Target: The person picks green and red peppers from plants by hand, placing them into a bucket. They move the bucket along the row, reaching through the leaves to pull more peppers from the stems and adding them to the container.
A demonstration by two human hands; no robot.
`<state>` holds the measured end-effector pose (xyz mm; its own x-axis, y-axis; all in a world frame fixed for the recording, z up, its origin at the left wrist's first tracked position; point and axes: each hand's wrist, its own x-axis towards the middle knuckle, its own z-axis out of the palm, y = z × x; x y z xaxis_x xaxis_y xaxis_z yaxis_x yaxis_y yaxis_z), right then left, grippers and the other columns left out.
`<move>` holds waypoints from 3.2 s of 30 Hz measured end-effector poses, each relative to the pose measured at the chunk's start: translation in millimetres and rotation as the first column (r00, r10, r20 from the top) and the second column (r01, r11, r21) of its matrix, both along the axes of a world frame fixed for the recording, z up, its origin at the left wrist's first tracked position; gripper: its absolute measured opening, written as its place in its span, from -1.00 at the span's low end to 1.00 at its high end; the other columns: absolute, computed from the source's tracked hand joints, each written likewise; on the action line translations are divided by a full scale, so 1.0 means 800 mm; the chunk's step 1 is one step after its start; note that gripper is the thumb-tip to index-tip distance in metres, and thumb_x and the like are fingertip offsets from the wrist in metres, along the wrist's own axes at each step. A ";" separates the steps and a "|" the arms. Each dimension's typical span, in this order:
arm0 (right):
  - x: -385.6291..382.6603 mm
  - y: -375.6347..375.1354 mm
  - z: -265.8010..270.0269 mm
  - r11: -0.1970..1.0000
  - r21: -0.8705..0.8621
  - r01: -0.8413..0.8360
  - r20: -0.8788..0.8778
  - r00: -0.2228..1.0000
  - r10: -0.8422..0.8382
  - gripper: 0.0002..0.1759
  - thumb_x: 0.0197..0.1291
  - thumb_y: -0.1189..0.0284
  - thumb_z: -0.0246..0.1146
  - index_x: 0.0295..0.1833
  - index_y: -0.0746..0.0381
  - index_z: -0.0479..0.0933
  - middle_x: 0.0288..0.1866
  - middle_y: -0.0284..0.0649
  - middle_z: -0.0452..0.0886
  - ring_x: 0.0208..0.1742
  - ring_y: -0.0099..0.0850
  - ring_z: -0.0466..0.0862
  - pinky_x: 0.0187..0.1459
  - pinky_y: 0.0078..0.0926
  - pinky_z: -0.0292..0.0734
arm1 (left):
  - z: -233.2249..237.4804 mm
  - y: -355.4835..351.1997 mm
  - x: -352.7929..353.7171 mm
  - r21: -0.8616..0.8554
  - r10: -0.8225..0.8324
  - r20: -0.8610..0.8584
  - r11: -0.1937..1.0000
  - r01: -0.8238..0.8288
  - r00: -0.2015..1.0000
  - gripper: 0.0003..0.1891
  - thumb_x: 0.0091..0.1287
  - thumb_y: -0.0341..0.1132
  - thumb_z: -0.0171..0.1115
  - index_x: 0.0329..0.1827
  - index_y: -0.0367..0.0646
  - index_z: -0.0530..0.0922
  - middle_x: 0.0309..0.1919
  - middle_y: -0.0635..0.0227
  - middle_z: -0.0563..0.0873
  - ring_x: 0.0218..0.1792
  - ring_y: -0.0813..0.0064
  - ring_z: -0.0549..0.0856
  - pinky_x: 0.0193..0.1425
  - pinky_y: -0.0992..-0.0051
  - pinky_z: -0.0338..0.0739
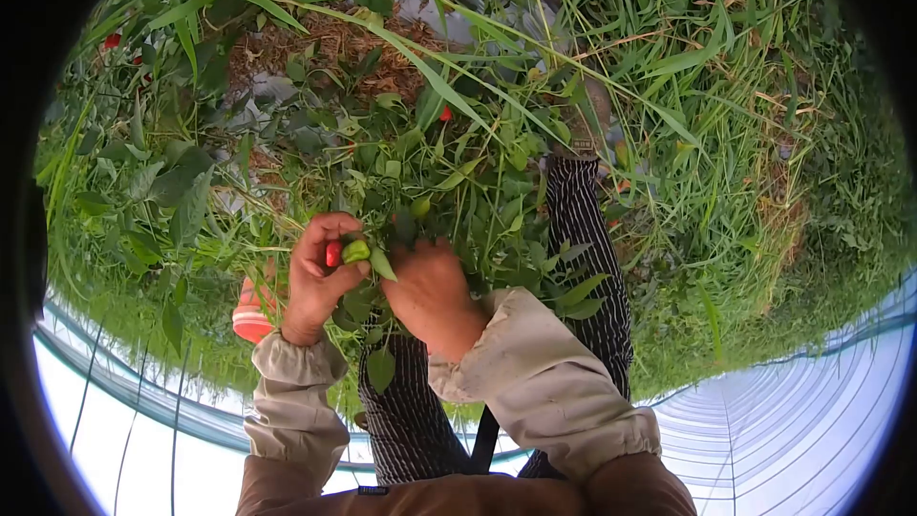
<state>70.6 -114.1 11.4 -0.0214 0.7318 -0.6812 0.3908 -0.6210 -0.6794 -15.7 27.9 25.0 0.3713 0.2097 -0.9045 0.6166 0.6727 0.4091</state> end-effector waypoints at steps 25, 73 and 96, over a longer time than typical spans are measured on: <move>-0.035 -0.008 -0.003 0.953 0.297 -0.062 0.043 0.998 0.052 -0.86 -0.02 0.40 0.19 -0.47 0.17 0.63 -0.27 -0.26 0.61 0.43 -0.15 0.37 0.35 0.11 0.32 | -0.222 0.072 -0.060 0.147 0.621 -0.529 0.739 -0.658 0.579 -0.82 0.33 -0.31 0.28 -0.17 -0.17 0.47 -0.25 0.25 0.60 -0.36 0.37 0.61 -0.38 0.46 0.62; 0.004 0.032 0.033 0.963 0.252 0.095 0.107 0.986 -0.126 -0.33 0.12 0.27 0.18 0.39 0.23 0.35 0.08 -0.10 0.56 0.29 -0.14 0.41 0.37 0.05 0.18 | 0.114 -0.058 0.004 0.040 0.511 -0.420 0.836 -0.547 0.750 -0.52 0.44 0.05 0.12 -0.03 -0.28 0.60 -0.29 0.24 0.71 -0.46 0.46 0.68 -0.33 0.39 0.73; -0.008 -0.004 0.030 0.971 0.214 -0.106 0.235 0.970 0.054 -0.83 0.10 0.38 0.12 -0.19 0.16 0.51 -0.02 -0.26 0.50 0.20 -0.27 0.43 0.35 0.05 0.17 | 0.115 -0.005 0.066 -0.606 0.409 0.585 0.795 0.042 0.700 -0.68 0.13 -0.30 0.28 -0.15 -0.40 0.64 -0.40 0.00 0.69 -0.38 0.10 0.65 -0.27 0.26 0.53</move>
